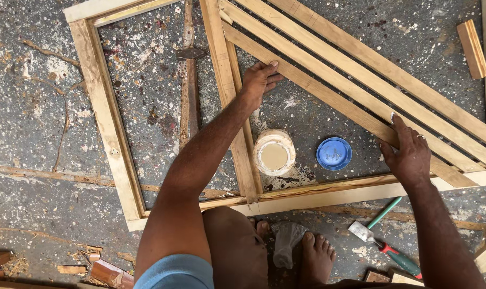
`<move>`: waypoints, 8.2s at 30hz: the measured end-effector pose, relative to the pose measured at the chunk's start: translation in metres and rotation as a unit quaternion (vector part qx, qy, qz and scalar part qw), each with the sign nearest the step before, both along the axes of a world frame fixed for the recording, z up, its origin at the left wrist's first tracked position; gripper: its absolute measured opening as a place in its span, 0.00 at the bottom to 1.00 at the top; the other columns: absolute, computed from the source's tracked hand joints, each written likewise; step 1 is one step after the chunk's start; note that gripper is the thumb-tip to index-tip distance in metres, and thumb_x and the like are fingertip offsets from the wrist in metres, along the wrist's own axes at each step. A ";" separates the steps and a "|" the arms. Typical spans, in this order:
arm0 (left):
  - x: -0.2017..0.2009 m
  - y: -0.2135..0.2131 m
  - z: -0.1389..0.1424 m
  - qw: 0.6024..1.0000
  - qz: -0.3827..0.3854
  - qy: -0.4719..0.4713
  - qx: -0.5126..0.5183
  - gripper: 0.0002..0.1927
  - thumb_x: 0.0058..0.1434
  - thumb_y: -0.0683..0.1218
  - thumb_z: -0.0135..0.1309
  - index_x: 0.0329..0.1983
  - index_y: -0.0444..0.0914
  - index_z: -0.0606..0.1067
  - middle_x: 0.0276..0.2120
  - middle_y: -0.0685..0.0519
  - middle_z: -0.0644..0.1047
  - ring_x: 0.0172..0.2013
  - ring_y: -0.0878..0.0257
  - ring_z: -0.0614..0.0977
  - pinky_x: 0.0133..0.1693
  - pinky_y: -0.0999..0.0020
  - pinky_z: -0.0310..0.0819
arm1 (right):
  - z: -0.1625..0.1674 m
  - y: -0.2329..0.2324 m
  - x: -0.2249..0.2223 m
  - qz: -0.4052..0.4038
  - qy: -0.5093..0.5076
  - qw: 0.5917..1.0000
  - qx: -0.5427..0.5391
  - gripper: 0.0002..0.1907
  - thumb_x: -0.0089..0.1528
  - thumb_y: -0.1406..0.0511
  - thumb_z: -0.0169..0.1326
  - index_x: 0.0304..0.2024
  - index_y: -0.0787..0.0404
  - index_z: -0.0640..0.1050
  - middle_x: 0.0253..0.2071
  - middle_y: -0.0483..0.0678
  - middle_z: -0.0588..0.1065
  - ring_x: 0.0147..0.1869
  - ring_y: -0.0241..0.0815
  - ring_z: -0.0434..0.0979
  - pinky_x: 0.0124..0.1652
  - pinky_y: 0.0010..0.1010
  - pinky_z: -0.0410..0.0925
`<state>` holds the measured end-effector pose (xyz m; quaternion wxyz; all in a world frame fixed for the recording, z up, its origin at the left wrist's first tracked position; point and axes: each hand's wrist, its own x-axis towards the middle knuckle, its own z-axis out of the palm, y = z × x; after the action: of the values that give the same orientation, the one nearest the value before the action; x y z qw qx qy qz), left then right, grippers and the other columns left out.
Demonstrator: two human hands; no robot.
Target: The person applies adhesive to wooden slats and positions them into a triangular frame, then uses a hammer to secure them into place.
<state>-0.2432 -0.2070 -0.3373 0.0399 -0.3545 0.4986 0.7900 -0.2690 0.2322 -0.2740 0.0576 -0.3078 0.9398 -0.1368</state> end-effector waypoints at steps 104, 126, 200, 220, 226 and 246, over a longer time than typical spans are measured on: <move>0.236 0.085 0.105 0.609 -0.278 0.304 -0.678 0.68 0.28 0.62 0.81 0.72 0.42 0.61 0.65 0.42 0.63 0.63 0.46 0.66 0.59 0.38 0.59 | 0.150 -0.101 0.221 0.191 -0.109 0.973 0.065 0.41 0.60 0.65 0.55 0.74 0.65 0.56 0.44 0.62 0.78 0.40 0.57 0.82 0.50 0.55 0.72; 0.381 0.070 0.194 0.772 -0.012 0.071 -0.632 0.50 0.61 0.43 0.72 0.73 0.31 0.48 0.67 0.36 0.62 0.70 0.44 0.68 0.72 0.49 0.62 | 0.009 0.253 0.201 -0.388 0.022 0.915 -0.104 0.20 0.63 0.66 0.60 0.57 0.61 0.77 0.43 0.54 0.80 0.39 0.51 0.83 0.40 0.42 0.75; -0.008 0.433 0.015 0.632 -0.421 0.310 -0.572 0.24 0.57 0.51 0.67 0.55 0.39 0.80 0.49 0.51 0.72 0.61 0.55 0.68 0.64 0.51 0.63 | 0.032 0.202 0.003 -0.113 0.081 0.987 -0.083 0.17 0.68 0.67 0.60 0.60 0.58 0.76 0.43 0.49 0.82 0.48 0.43 0.84 0.48 0.36 0.78; -0.007 0.434 0.029 0.648 -0.426 0.286 -0.562 0.23 0.57 0.50 0.67 0.55 0.40 0.80 0.49 0.51 0.72 0.61 0.55 0.68 0.65 0.50 0.61 | 0.040 0.194 0.001 -0.132 0.032 0.984 -0.112 0.24 0.65 0.69 0.64 0.62 0.58 0.73 0.42 0.47 0.81 0.48 0.44 0.83 0.49 0.39 0.77; -0.010 0.437 0.016 0.643 -0.414 0.301 -0.570 0.22 0.58 0.51 0.66 0.54 0.40 0.80 0.50 0.50 0.72 0.60 0.52 0.68 0.64 0.47 0.62 | 0.039 0.193 0.000 -0.131 0.043 0.985 -0.099 0.26 0.63 0.69 0.65 0.61 0.59 0.69 0.40 0.45 0.82 0.48 0.44 0.84 0.63 0.55 0.68; -0.008 0.444 0.010 0.641 -0.401 0.287 -0.588 0.21 0.57 0.51 0.67 0.52 0.41 0.80 0.50 0.51 0.72 0.61 0.53 0.68 0.64 0.45 0.62 | 0.027 0.207 0.011 -0.219 0.068 0.960 -0.161 0.30 0.64 0.82 0.51 0.67 0.61 0.67 0.51 0.46 0.82 0.57 0.45 0.82 0.54 0.36 0.76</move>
<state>-0.2508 0.2371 -0.3271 -0.0087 0.1754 0.9379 0.2993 -0.2576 0.4390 -0.2470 -0.0881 -0.1082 0.9516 -0.2740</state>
